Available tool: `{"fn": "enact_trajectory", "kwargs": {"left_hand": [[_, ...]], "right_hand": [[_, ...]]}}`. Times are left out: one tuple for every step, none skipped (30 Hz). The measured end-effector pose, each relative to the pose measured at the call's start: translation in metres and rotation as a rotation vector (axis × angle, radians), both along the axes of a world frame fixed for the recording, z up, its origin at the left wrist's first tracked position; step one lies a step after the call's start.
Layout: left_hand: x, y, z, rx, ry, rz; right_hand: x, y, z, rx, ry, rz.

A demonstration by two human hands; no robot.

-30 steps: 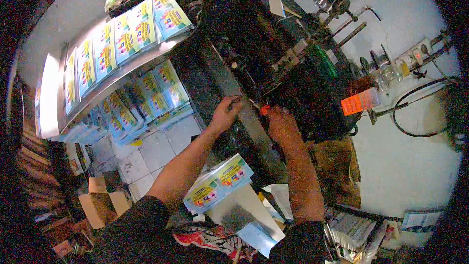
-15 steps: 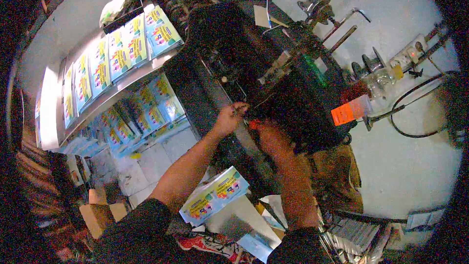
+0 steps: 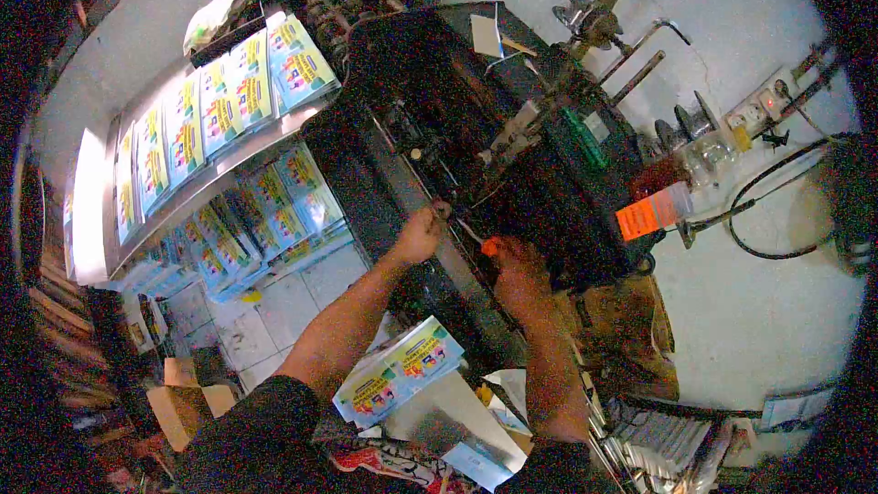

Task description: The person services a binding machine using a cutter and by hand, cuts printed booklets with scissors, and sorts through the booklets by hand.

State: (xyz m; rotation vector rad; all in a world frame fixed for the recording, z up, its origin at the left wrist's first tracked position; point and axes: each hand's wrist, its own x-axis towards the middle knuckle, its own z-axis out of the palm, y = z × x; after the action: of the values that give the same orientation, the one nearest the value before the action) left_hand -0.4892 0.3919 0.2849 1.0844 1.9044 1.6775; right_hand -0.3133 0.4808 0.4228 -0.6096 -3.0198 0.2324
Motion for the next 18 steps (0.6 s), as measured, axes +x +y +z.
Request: {"fn": "enact_trajectory", "kwargs": {"left_hand": [[0.000,-0.001,-0.003,-0.012,0.050,-0.010],[0.001,-0.002,-0.006,-0.012,0.049,-0.008],[0.003,-0.003,-0.008,-0.035,0.071,0.015],[0.003,-0.003,-0.009,-0.057,0.093,0.036],[0.003,-0.004,-0.011,-0.056,0.093,0.037],[0.004,-0.008,-0.005,-0.074,0.064,0.026],[0.003,-0.011,0.000,-0.092,0.035,0.017],[0.002,-0.013,0.001,-0.091,0.034,0.019],[0.003,-0.014,-0.002,-0.097,0.019,0.026],[0.004,-0.015,-0.006,-0.103,0.004,0.033],[0.004,-0.015,-0.009,-0.103,0.004,0.035],[0.004,-0.015,-0.011,-0.049,0.041,0.053],[0.005,-0.017,-0.014,0.004,0.078,0.071],[0.005,-0.017,-0.017,0.002,0.077,0.072],[0.005,-0.018,-0.015,-0.036,0.062,0.056],[0.005,-0.019,-0.013,-0.074,0.047,0.041],[0.006,-0.020,-0.011,-0.074,0.047,0.041],[0.008,-0.023,-0.008,-0.101,0.015,0.037]], "right_hand": [[0.000,0.003,-0.005,-0.029,-0.003,-0.018],[0.002,0.006,-0.008,-0.029,-0.004,-0.016],[0.000,0.005,-0.002,-0.109,0.003,-0.042],[-0.001,0.004,0.001,-0.188,0.010,-0.070],[-0.001,0.006,-0.003,-0.188,0.011,-0.069],[-0.001,0.007,-0.008,-0.142,0.015,-0.064],[-0.001,0.009,-0.011,-0.096,0.019,-0.057],[-0.001,0.011,-0.012,-0.094,0.019,-0.054],[-0.003,0.012,-0.010,-0.181,-0.006,-0.058],[-0.005,0.014,-0.009,-0.267,-0.031,-0.060],[-0.007,0.015,-0.009,-0.267,-0.031,-0.058],[-0.008,0.016,-0.009,-0.342,-0.032,-0.068],[-0.009,0.017,-0.010,-0.417,-0.033,-0.080],[-0.010,0.020,-0.014,-0.419,-0.034,-0.079],[-0.012,0.022,-0.016,-0.414,-0.028,-0.097],[-0.013,0.024,-0.017,-0.407,-0.023,-0.115],[-0.014,0.026,-0.017,-0.407,-0.023,-0.115],[-0.018,0.021,-0.005,-0.390,-0.052,-0.129]]}}
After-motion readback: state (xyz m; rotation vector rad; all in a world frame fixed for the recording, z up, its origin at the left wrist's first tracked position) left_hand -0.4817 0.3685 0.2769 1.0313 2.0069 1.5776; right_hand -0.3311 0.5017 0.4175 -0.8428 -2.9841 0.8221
